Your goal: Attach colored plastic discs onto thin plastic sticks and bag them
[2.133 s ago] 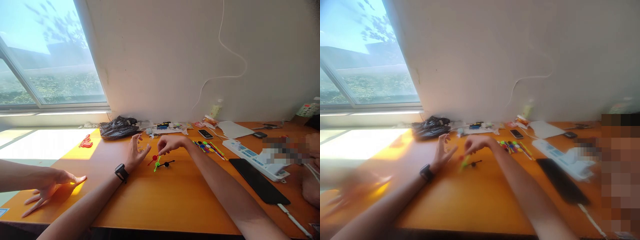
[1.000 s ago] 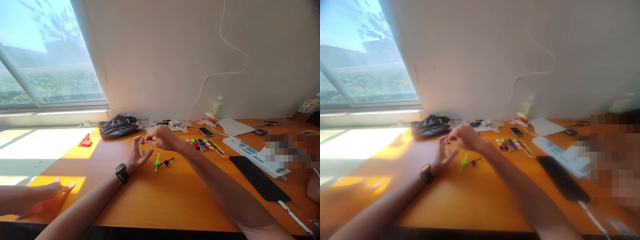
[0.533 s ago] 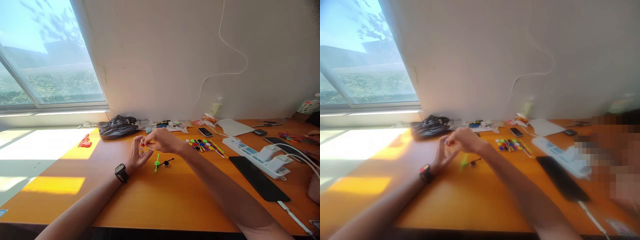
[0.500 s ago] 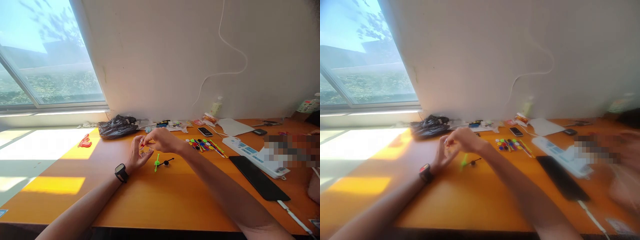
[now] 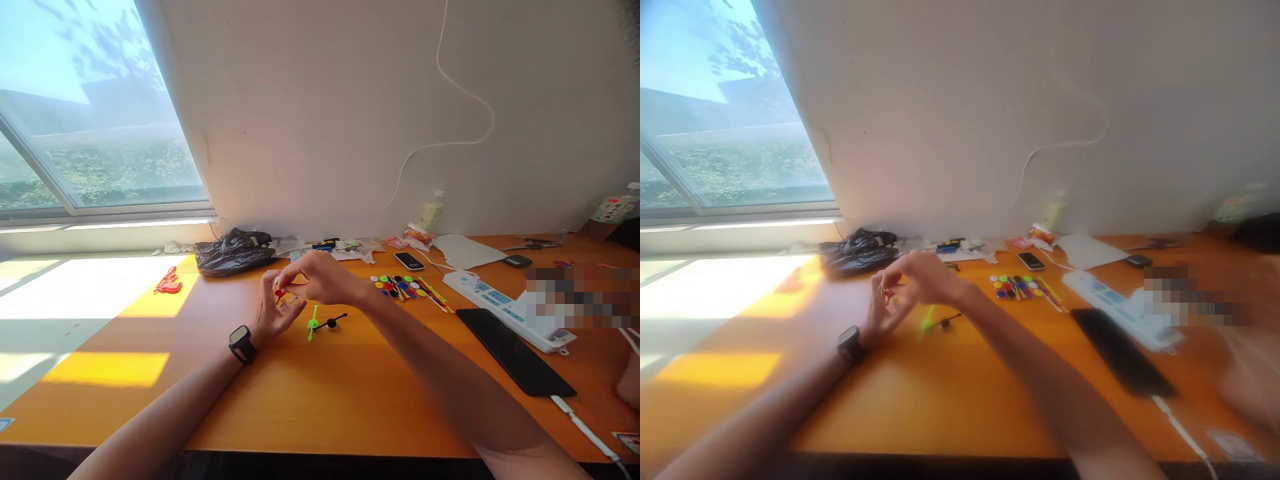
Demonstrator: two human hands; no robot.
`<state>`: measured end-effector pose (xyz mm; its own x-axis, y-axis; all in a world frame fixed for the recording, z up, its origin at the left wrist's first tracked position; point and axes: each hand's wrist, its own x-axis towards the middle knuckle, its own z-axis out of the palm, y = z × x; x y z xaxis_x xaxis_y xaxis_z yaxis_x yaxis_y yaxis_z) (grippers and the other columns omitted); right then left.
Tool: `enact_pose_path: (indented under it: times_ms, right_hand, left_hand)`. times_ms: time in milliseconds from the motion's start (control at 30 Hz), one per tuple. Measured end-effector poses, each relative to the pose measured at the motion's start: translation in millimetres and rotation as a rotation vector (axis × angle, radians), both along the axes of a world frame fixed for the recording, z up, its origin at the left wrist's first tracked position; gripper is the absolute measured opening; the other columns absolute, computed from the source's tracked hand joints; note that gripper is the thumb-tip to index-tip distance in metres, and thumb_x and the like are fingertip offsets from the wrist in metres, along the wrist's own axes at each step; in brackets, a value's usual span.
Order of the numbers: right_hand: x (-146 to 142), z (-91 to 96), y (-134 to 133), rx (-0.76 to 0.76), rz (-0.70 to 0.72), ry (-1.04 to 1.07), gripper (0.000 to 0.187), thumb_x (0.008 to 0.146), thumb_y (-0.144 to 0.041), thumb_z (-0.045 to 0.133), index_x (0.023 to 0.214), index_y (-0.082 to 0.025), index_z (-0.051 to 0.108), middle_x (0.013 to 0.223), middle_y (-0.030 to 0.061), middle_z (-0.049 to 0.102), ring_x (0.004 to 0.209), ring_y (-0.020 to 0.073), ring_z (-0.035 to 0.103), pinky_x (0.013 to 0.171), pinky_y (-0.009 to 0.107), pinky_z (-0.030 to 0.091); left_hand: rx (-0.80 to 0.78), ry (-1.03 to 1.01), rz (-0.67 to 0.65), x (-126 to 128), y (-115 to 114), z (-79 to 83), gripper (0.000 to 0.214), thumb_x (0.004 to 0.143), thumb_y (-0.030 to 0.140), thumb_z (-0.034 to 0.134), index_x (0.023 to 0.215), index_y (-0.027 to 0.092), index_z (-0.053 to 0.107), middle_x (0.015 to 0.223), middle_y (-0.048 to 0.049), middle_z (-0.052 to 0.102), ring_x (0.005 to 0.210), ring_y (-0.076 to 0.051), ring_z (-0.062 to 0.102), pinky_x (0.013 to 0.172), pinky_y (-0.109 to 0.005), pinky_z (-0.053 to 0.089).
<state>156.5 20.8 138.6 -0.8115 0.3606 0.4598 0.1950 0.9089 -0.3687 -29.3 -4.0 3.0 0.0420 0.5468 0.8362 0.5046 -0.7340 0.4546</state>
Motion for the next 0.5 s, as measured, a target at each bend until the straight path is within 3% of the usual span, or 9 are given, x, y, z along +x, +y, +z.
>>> enact_pose_path:
  times_ms: [167, 267, 400, 500]
  right_hand:
    - [-4.5, -7.3, 2.2, 0.094, 0.04, -0.042, 0.018, 0.091, -0.014, 0.067, 0.081, -0.023, 0.079, 0.079, -0.0034, 0.077, 0.068, 0.0113, 0.059, 0.084, 0.031, 0.037]
    - [0.2, -3.4, 2.4, 0.049, 0.089, -0.067, 0.019, 0.093, -0.016, 0.066, 0.081, -0.023, 0.079, 0.083, -0.0031, 0.077, 0.067, 0.0106, 0.058, 0.091, 0.032, 0.038]
    - [19.3, 14.7, 3.4, -0.07, 0.031, -0.016, 0.015, 0.096, -0.026, 0.065, 0.096, -0.021, 0.079, 0.095, 0.0027, 0.078, 0.083, 0.0159, 0.064, 0.08, 0.028, 0.041]
    - [31.6, 18.6, 14.0, -0.086, -0.047, 0.013, 0.019, 0.097, -0.03, 0.062, 0.093, -0.019, 0.077, 0.086, 0.0024, 0.074, 0.077, 0.0152, 0.058, 0.07, 0.027, 0.038]
  left_hand:
    - [0.078, 0.012, 0.056, 0.4, 1.8, -0.3, 0.056, 0.087, 0.033, 0.076, 0.131, 0.024, 0.042, 0.117, -0.0104, 0.052, 0.102, -0.026, 0.058, 0.087, -0.045, 0.052]
    - [0.084, 0.024, 0.122, 0.5, 1.7, -0.1, 0.052, 0.087, 0.031, 0.076, 0.128, 0.025, 0.044, 0.113, -0.0093, 0.053, 0.098, -0.025, 0.058, 0.084, -0.043, 0.052]
    - [-0.028, 0.005, 0.181, 0.6, 2.9, 0.6, 0.055, 0.088, 0.037, 0.076, 0.131, 0.027, 0.044, 0.113, -0.0093, 0.055, 0.097, -0.025, 0.058, 0.076, -0.037, 0.053]
    - [-0.186, 0.007, 0.223, -3.5, 10.2, -2.5, 0.056, 0.09, 0.044, 0.075, 0.135, 0.028, 0.044, 0.116, -0.009, 0.058, 0.1, -0.025, 0.06, 0.075, -0.036, 0.053]
